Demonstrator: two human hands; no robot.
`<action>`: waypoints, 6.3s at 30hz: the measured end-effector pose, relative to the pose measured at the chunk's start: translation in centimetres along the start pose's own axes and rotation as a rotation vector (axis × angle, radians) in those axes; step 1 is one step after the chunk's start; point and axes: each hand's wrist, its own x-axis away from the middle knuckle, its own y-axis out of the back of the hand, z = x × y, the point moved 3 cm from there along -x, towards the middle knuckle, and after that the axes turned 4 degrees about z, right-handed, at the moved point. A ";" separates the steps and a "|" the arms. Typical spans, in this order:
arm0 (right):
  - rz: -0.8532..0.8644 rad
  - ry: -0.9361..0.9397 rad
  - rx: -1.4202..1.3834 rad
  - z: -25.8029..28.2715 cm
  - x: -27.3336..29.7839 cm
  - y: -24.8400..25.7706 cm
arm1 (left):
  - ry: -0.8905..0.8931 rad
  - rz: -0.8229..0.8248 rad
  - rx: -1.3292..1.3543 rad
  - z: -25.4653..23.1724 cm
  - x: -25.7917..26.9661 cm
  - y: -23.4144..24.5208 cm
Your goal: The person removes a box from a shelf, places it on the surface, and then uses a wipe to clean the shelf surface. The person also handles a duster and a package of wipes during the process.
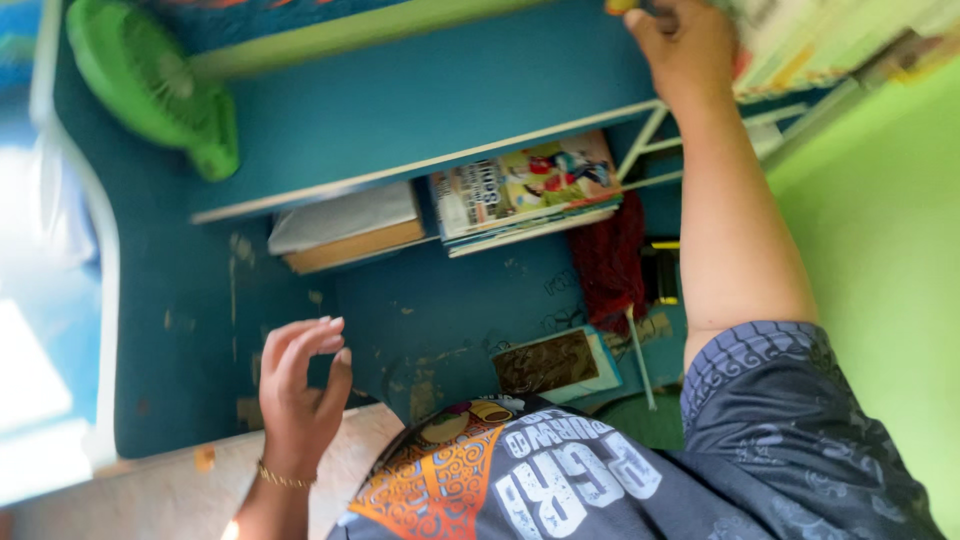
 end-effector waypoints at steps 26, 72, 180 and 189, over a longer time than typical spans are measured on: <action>0.278 -1.106 0.334 -17.7 40.9 -4.0 | 0.049 0.620 0.003 -4.6 -4.8 -15.2; -0.751 -0.394 -1.478 -28.1 6.9 -1.2 | 1.320 0.263 0.864 11.8 8.1 -16.9; 1.552 0.141 0.527 10.9 29.9 -17.9 | 0.717 0.780 -0.252 14.0 4.6 -21.2; 1.582 0.309 0.553 10.1 31.7 -18.7 | 0.752 0.846 -0.309 13.5 4.4 -21.3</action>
